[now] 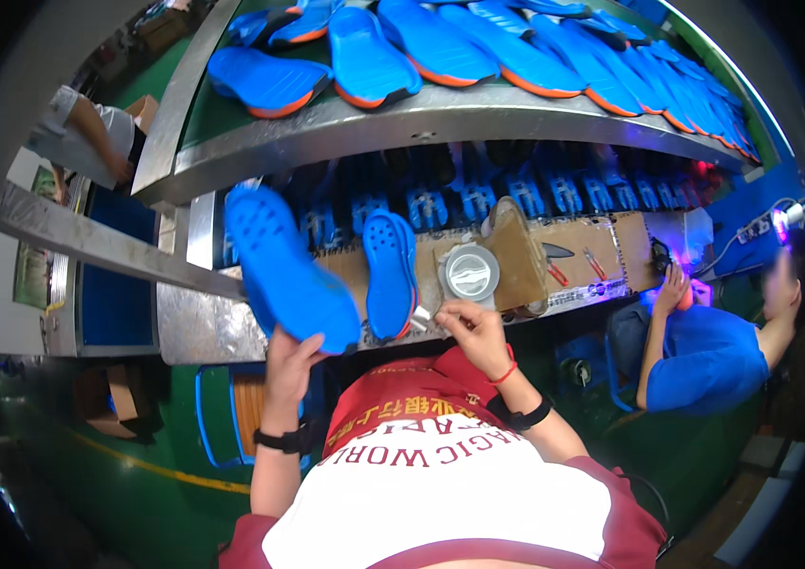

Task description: Applying glue or adhesive to the outer edge of blue shoe components using a small brush.

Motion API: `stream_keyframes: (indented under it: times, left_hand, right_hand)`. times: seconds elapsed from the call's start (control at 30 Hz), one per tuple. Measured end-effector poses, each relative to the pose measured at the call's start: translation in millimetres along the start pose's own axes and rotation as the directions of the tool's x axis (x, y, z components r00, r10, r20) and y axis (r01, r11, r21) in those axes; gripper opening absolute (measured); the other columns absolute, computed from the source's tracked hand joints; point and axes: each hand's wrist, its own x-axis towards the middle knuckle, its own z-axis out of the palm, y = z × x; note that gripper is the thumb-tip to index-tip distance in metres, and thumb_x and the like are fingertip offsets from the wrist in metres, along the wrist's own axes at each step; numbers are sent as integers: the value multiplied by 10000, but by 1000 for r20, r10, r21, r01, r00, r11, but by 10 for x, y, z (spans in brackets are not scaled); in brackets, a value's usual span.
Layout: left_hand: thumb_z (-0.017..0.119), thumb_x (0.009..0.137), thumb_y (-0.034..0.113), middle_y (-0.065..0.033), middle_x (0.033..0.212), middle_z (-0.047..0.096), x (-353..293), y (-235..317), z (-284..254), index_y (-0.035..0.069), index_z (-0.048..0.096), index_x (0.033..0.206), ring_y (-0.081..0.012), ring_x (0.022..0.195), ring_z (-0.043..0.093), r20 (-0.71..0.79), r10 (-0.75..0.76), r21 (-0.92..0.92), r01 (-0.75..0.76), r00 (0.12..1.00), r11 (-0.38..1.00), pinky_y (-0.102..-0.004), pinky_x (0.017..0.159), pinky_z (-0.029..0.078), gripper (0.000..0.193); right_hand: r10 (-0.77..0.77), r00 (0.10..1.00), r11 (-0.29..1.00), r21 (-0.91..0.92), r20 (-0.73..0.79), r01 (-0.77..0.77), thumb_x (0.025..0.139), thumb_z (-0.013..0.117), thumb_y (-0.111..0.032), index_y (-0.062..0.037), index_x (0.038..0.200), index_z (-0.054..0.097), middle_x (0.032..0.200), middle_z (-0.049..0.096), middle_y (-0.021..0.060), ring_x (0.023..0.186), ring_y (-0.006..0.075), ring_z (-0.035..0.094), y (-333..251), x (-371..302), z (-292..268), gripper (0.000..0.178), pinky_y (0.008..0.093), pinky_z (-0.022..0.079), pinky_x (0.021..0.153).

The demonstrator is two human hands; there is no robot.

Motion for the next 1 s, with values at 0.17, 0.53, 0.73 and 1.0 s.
stream_keyframes:
  times: [0.17,0.53,0.73,1.0]
  left_hand:
    - [607,801,-93,-137,1097,594,234,-167,554,-38,446,1218,-165,960,603,-34,356,161,-347,934,924,-292,812,516,450]
    - [635,811,-15,-104,945,647,126,-137,790,-66,534,1099,-117,845,618,-17,494,335,-461,869,822,-260,729,529,309]
    - [643,803,-9,-101,930,649,105,-107,805,-66,546,1076,-120,824,621,-33,539,349,-496,841,795,-259,711,529,295]
    - [637,811,-23,-88,934,634,87,-100,784,-49,532,1093,-108,821,609,-33,527,345,-485,849,803,-243,706,520,303]
  right_hand:
    - [-280,960,954,-118,-24,275,799,654,-7,20,872,653,870,643,81,603,122,568,-558,114,-19,78,221,416,506]
    - [-482,871,766,-433,102,474,753,685,-13,-6,871,640,933,637,122,679,282,645,-792,165,140,126,337,513,572]
    - [-364,928,890,-263,79,372,767,672,3,9,871,643,914,636,129,665,255,644,-803,155,172,108,304,499,561]
    - [-396,917,859,-333,46,388,790,652,3,14,870,645,888,640,132,657,242,640,-745,196,165,81,288,491,562]
